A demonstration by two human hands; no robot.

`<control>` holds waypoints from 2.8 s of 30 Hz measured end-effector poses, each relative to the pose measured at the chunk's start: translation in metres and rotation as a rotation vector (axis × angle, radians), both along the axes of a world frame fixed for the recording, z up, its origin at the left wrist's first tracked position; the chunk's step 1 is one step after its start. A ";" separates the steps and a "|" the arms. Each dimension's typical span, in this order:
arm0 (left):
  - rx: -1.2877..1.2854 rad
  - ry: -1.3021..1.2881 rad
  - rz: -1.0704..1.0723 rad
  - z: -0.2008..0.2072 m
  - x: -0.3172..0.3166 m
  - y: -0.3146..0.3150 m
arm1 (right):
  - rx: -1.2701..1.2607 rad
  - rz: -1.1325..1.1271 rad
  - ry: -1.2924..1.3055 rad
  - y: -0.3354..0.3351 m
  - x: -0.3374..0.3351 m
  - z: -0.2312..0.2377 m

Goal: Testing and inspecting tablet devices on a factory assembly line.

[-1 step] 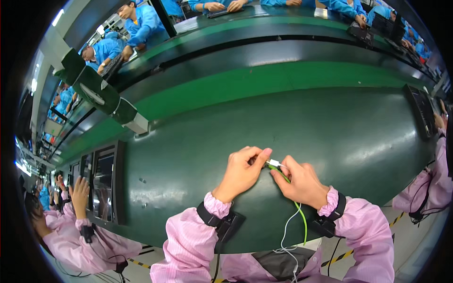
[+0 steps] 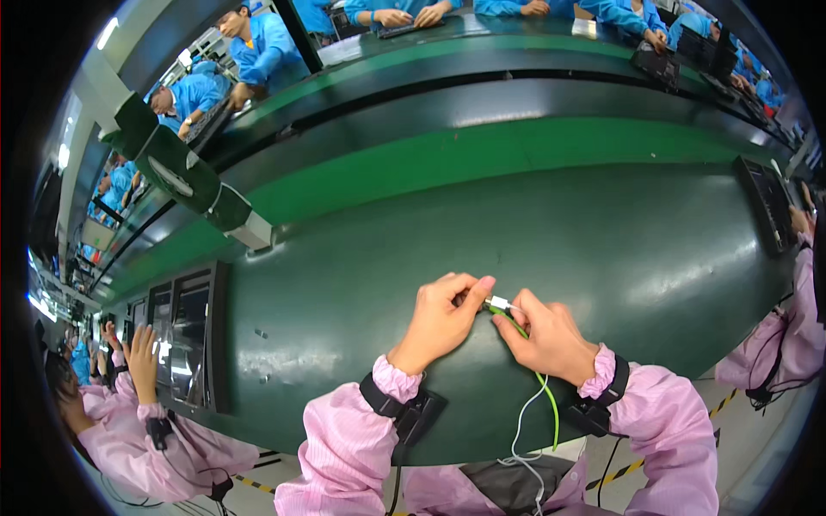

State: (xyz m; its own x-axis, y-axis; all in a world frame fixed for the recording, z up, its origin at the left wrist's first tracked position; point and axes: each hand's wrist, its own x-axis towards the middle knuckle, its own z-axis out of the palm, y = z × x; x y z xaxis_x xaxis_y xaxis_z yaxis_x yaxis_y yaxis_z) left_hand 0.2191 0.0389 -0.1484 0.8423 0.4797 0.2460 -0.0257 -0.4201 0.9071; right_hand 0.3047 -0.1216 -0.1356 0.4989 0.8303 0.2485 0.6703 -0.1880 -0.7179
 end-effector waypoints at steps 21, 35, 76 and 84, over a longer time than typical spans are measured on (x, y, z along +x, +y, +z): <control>0.050 0.112 -0.011 0.003 -0.004 0.002 | -0.043 0.005 0.014 0.000 -0.001 0.002; 0.052 0.094 0.036 0.000 -0.004 -0.007 | -0.089 0.048 0.061 -0.009 -0.003 0.007; 0.278 0.104 -0.072 0.000 0.237 -0.138 | 0.315 -0.933 0.151 -0.199 0.016 -0.011; 0.445 0.141 -0.141 0.011 0.121 -0.078 | 0.514 -1.003 0.111 -0.201 0.012 -0.035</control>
State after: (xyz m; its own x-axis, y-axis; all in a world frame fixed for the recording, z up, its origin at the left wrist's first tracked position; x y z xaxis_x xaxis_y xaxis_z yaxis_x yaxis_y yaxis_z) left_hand 0.3401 -0.0396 -0.1378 0.9313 0.2326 0.2803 -0.0004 -0.7690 0.6393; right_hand 0.3169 -0.3227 -0.1706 0.9225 -0.1444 0.3581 0.3113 -0.2705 -0.9110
